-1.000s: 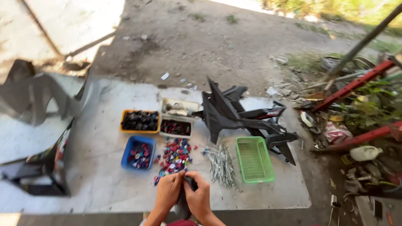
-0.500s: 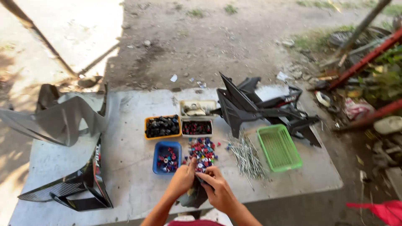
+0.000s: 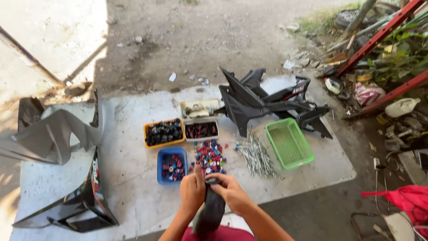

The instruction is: The person picks up small colorful plastic caps from a pile on a table and inserts them into a gray plastic component. They repeat this process multiple times, handling the caps and the component with both hands.

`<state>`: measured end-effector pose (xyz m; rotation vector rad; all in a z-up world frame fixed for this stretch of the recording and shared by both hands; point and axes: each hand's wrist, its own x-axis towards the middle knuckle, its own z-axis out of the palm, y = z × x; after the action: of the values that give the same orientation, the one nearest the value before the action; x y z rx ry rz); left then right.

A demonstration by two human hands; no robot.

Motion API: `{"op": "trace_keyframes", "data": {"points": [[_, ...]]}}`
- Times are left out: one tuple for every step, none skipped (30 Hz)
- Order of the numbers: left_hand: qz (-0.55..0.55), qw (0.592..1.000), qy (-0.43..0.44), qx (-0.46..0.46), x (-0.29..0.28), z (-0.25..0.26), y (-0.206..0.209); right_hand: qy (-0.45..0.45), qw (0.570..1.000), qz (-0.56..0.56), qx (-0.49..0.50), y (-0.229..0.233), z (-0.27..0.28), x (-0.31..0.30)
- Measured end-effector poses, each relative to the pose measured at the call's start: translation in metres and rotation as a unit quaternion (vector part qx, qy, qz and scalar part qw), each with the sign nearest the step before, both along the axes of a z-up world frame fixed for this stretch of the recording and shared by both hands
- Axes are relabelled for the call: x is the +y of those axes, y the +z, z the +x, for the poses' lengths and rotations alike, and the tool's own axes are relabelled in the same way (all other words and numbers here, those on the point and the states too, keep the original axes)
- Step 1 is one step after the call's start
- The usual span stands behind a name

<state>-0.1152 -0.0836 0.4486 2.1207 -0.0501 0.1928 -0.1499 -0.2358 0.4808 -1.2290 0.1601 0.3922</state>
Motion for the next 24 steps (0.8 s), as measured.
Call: {"op": "trace_keyframes", "data": {"points": [[-0.001, 1.000, 0.002, -0.009, -0.004, 0.005, 0.002, 0.002, 1.000, -0.001, -0.009, 0.016, 0.000, 0.000], [-0.056, 0.996, 0.004, 0.072, -0.008, 0.010, 0.003, 0.002, 0.978, -0.153, -0.142, 0.030, 0.001, 0.001], [-0.112, 0.982, 0.005, 0.151, -0.012, 0.015, 0.002, -0.003, 0.916, -0.297, -0.270, 0.042, 0.001, 0.001], [-0.114, 0.983, 0.013, 0.146, -0.014, 0.026, -0.009, 0.004, 0.915, -0.295, -0.276, 0.039, 0.005, -0.008], [-0.184, 0.948, -0.015, 0.260, -0.016, 0.036, -0.021, 0.017, 0.860, -0.362, -0.360, 0.033, 0.008, -0.017], [-0.253, 0.890, -0.044, 0.376, -0.020, 0.037, -0.037, 0.029, 0.795, -0.426, -0.431, 0.026, 0.002, -0.029], [-0.255, 0.889, -0.039, 0.378, -0.029, 0.040, -0.029, 0.036, 0.796, -0.424, -0.430, 0.026, 0.006, -0.040], [-0.271, 0.863, -0.045, 0.424, -0.038, 0.039, -0.021, 0.035, 0.765, -0.442, -0.466, 0.026, 0.006, -0.050], [-0.287, 0.834, -0.052, 0.468, -0.047, 0.038, -0.013, 0.035, 0.732, -0.459, -0.501, 0.027, 0.006, -0.061], [-0.288, 0.835, -0.045, 0.467, -0.060, 0.034, -0.019, 0.039, 0.733, -0.455, -0.504, 0.029, 0.006, -0.067], [-0.230, 0.896, -0.021, 0.378, -0.074, 0.030, -0.024, 0.036, 0.815, -0.388, -0.429, 0.031, 0.006, -0.074], [-0.167, 0.944, 0.001, 0.286, -0.088, 0.026, -0.030, 0.030, 0.883, -0.317, -0.345, 0.032, 0.004, -0.080], [-0.166, 0.943, 0.004, 0.287, -0.101, 0.021, -0.030, 0.032, 0.884, -0.314, -0.344, 0.027, 0.008, -0.090], [-0.107, 0.973, 0.049, 0.199, -0.113, 0.015, -0.031, 0.035, 0.911, -0.308, -0.271, 0.021, 0.010, -0.099], [-0.047, 0.989, 0.092, 0.109, -0.125, 0.009, -0.031, 0.038, 0.933, -0.300, -0.196, 0.015, 0.012, -0.107], [-0.043, 0.988, 0.094, 0.112, -0.132, 0.007, -0.025, 0.040, 0.935, -0.296, -0.193, 0.015, 0.019, -0.117], [-0.041, 0.993, 0.099, 0.057, -0.139, 0.005, -0.019, 0.033, 0.985, -0.161, -0.044, 0.015, 0.026, -0.127], [-0.039, 0.994, 0.105, 0.003, -0.146, 0.003, -0.012, 0.023, 0.994, -0.022, 0.108, 0.015, 0.032, -0.137], [-0.036, 0.993, 0.108, 0.006, -0.148, 0.006, -0.003, 0.027, 0.993, -0.019, 0.111, 0.017, 0.030, -0.138], [-0.101, 0.989, 0.102, 0.038, -0.155, 0.006, 0.005, 0.026, 0.997, -0.039, 0.059, 0.019, 0.026, -0.145], [-0.167, 0.979, 0.096, 0.068, -0.160, 0.006, 0.014, 0.025, 0.998, -0.058, 0.006, 0.023, 0.022, -0.149], [-0.175, 0.976, 0.110, 0.063, -0.162, 0.005, 0.007, 0.040, 0.997, -0.066, 0.002, 0.035, 0.016, -0.152], [-0.264, 0.952, 0.113, 0.101, -0.164, 0.003, -0.001, 0.072, 0.958, -0.207, -0.187, 0.047, 0.009, -0.153], [-0.350, 0.920, 0.114, 0.136, -0.162, -0.001, -0.011, 0.096, 0.864, -0.329, -0.369, 0.056, -0.001, -0.151]]}}
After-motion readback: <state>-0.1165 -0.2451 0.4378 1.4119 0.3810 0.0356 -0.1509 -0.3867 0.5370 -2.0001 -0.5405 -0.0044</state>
